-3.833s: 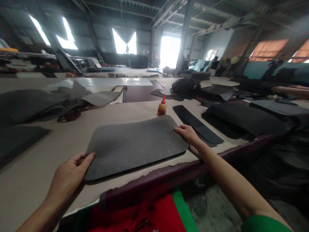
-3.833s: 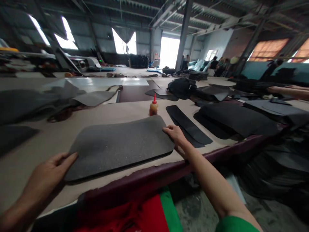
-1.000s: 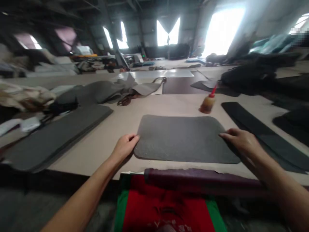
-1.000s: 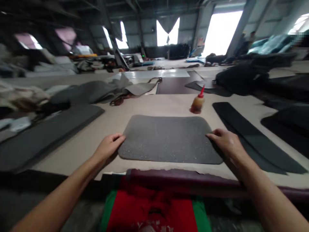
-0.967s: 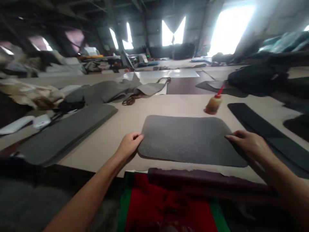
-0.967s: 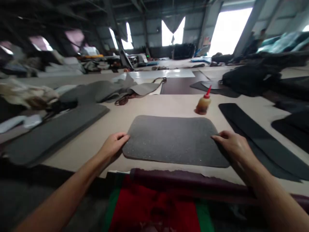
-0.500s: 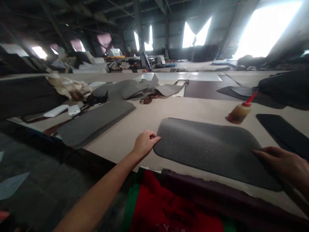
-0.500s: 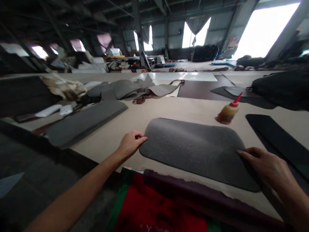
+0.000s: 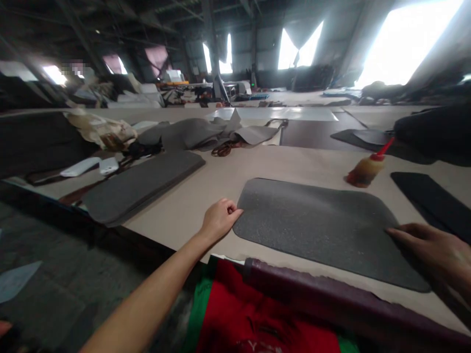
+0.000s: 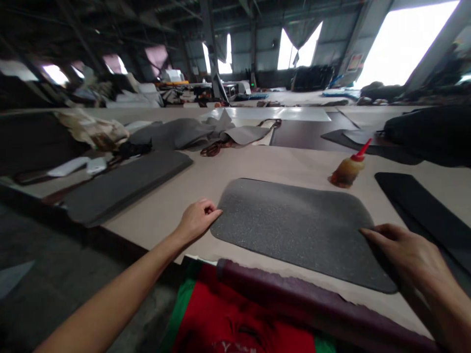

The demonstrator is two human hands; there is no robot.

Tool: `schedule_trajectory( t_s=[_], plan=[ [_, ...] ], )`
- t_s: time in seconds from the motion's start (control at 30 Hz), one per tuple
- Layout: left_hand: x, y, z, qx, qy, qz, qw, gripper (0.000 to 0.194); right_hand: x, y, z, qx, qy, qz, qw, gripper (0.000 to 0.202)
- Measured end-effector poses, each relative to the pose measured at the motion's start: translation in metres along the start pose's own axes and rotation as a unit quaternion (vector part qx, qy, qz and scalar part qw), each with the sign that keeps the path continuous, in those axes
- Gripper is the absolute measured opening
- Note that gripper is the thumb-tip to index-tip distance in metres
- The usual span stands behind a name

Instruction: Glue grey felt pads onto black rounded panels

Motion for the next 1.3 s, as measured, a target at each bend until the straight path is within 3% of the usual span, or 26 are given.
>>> schedule_trajectory(
  t_s=[0.07,0.2,0.3,0.47,0.57,0.63,0.73,0.8,0.87,0.93,1.0,1.1,1.3],
  plan=[
    [0.000,0.000,0.000,-0.012,0.002,0.011,1.000,0.013,-0.001,-0.006,-0.002,0.048,0.022,-0.034,0.998,0.055],
    [0.000,-0.001,0.007,0.020,0.025,0.018,0.999,0.038,-0.008,-0.012,-0.011,0.036,0.070,-0.005,0.997,0.067],
    [0.004,-0.003,0.016,0.075,0.070,-0.023,0.994,0.025,-0.007,-0.013,-0.013,0.016,0.099,-0.013,0.995,0.057],
    [-0.004,0.000,0.025,0.070,0.130,-0.060,0.987,0.026,-0.007,-0.007,-0.011,-0.048,0.106,-0.021,0.993,0.037],
    [-0.016,0.005,0.045,0.106,0.216,-0.039,0.970,0.020,-0.018,-0.005,-0.010,-0.098,0.097,0.030,0.990,0.038],
    [-0.019,0.010,0.065,0.148,0.213,-0.020,0.966,0.018,-0.024,-0.008,-0.015,-0.127,0.086,0.055,0.987,0.042],
    [-0.002,0.011,0.105,0.259,0.108,-0.066,0.958,0.018,-0.023,-0.021,-0.033,-0.185,0.082,0.053,0.978,0.043],
    [0.020,0.008,0.130,0.347,0.049,-0.123,0.928,0.018,-0.018,-0.032,-0.049,-0.242,0.084,0.053,0.965,0.042],
    [0.041,0.008,0.142,0.394,0.039,-0.152,0.906,0.018,-0.009,-0.043,-0.062,-0.306,0.078,0.060,0.947,0.046],
    [0.059,0.017,0.138,0.368,0.058,-0.154,0.915,0.030,0.005,-0.048,-0.067,-0.359,0.053,0.060,0.930,0.056],
    [0.073,0.028,0.121,0.298,0.080,-0.158,0.938,0.053,0.022,-0.048,-0.063,-0.382,0.007,0.046,0.923,0.068],
    [0.085,0.036,0.097,0.218,0.113,-0.172,0.954,0.073,0.040,-0.041,-0.050,-0.352,-0.074,0.038,0.932,0.081],
    [0.087,0.037,0.092,0.194,0.152,-0.160,0.956,0.087,0.037,-0.043,-0.050,-0.309,-0.153,0.022,0.939,0.079]
  ],
)
Point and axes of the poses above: each hand's wrist, its own y-axis towards the middle knuckle, its own x-axis out of the palm, z = x × y, the point moved 7 cm from there along y, towards the middle knuckle, and after that the axes turned 4 degrees about z, right-handed, at the moved point
